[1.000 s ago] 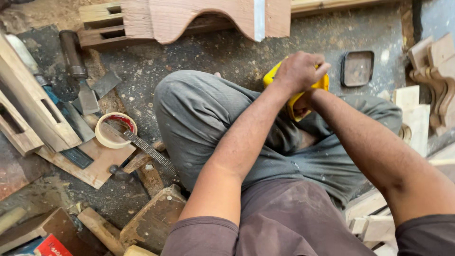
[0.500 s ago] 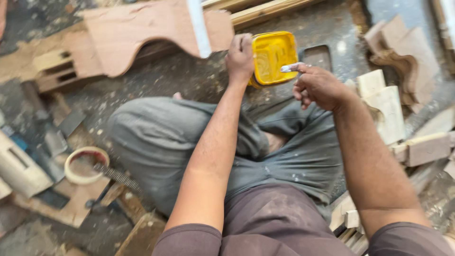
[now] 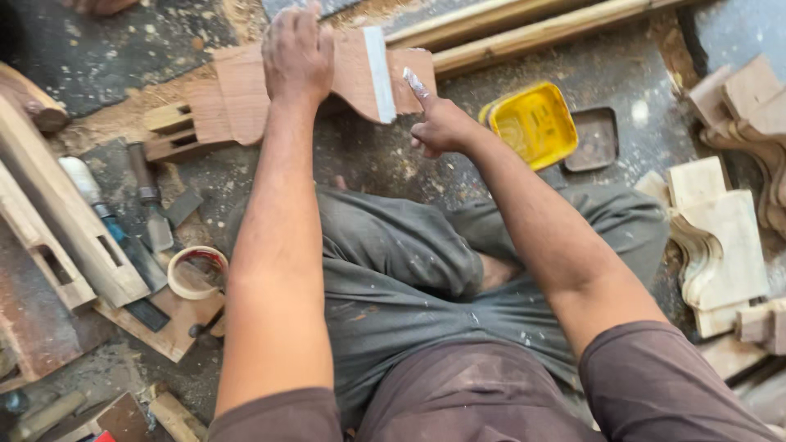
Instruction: The person sits on the floor and applies a white paste from a yellow container onto various wooden pieces by hand. They handle several carved and straight wooden components, spreading the substance on edges and surfaces before placing them aside.
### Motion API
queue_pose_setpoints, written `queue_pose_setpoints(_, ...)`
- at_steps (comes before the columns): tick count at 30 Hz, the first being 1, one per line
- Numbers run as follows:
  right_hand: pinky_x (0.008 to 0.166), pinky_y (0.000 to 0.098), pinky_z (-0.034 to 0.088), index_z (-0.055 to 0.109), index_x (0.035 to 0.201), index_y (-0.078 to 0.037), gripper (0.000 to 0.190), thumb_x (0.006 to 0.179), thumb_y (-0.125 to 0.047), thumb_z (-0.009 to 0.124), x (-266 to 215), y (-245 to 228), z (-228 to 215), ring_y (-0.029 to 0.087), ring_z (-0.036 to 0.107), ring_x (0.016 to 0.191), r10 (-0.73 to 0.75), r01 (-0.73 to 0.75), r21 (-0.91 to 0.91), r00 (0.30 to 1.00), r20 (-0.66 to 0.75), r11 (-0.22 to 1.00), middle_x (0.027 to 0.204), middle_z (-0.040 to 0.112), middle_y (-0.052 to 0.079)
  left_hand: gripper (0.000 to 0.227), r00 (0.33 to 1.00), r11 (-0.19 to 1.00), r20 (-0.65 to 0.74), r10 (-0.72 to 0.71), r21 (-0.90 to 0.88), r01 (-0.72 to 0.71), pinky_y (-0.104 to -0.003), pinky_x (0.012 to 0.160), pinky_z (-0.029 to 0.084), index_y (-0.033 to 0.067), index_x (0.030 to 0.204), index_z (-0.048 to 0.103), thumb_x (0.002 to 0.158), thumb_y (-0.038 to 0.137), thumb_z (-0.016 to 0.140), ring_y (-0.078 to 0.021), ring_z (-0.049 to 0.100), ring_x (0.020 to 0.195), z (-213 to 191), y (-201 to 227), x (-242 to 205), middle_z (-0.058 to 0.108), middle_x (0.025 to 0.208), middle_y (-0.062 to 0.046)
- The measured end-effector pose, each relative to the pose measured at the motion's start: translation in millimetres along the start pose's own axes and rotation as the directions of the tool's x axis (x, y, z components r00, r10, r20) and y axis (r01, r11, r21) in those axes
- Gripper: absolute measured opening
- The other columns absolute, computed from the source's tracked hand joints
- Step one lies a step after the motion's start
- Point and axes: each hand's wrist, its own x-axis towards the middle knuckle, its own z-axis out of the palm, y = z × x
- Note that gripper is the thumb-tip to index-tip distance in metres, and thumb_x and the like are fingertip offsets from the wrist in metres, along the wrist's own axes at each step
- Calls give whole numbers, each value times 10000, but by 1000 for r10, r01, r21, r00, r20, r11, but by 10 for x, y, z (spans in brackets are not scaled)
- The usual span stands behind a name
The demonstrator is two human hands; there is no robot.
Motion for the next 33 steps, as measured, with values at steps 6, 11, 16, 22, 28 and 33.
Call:
queue_pose_setpoints(6, 598, 432, 569, 365, 1449, -83, 693, 847, -119, 707, 359, 107, 0, 276, 699, 689, -223, -56, -954, 967, -126, 295, 844, 740, 189, 435, 994, 972, 44, 100, 210, -107, -651, 1188, 153, 178, 1400, 616, 1099, 478, 522, -414, 393, 1390, 408, -237, -282, 531, 1434, -169)
queue_pose_setpoints(11, 567, 430, 586, 605, 1352, -27, 507, 869, -148, 704, 259, -473, 150, 213, 725, 680, 202, -8, -985, 979, -43, -174, 861, 758, 101, 498, 978, 988, 193, -78, 145, 50, -634, 1232, 128, 266, 1486, 543, 1062, 509, 443, -354, 386, 1414, 136, -150, 101, 525, 1408, -110)
queue_pose_setpoints(16, 680, 407, 588, 494, 1505, -232, 492, 1022, -262, 584, -337, -345, -239, 250, 719, 815, 87, 33, -956, 994, 61, 292, 912, 752, 110, 544, 983, 987, 184, -28, 162, -3, -606, 1220, 112, 248, 1529, 505, 1103, 542, 339, -380, 350, 1425, 284, -224, -97, 472, 1485, -149)
queue_pose_setpoints(22, 695, 342, 573, 609, 1415, 18, 429, 1030, -169, 637, -1537, 782, -1118, 190, 707, 814, 27, -5, 75, 955, -295, 997, 962, 736, 135, 591, 995, 980, 4, 104, 169, -104, -612, 1180, 176, 129, 1537, 498, 1130, 542, 383, -425, 383, 1416, 269, -105, 52, 488, 1501, -219)
queue_pose_setpoints(28, 806, 310, 614, 481, 1538, 21, 517, 1038, -34, 599, -2083, 1680, -1024, 161, 698, 861, 0, 344, 506, 827, -562, 791, 1034, 713, 100, 529, 982, 759, 145, 119, -652, 4, -399, 955, 623, 121, 1385, 574, 1057, 525, 484, -254, 758, 1066, 224, 1504, -243, 755, 1187, -118)
queue_pose_setpoints(33, 820, 316, 617, 483, 1513, -11, 506, 1020, -8, 600, -1899, 1819, -820, 163, 704, 861, -67, 502, 561, 781, -621, 658, 1033, 710, 108, 476, 961, 903, 166, 222, -406, -138, -476, 930, 560, 114, 1220, 687, 1034, 537, 573, -372, 697, 1089, 816, 2437, -455, 716, 1167, -148)
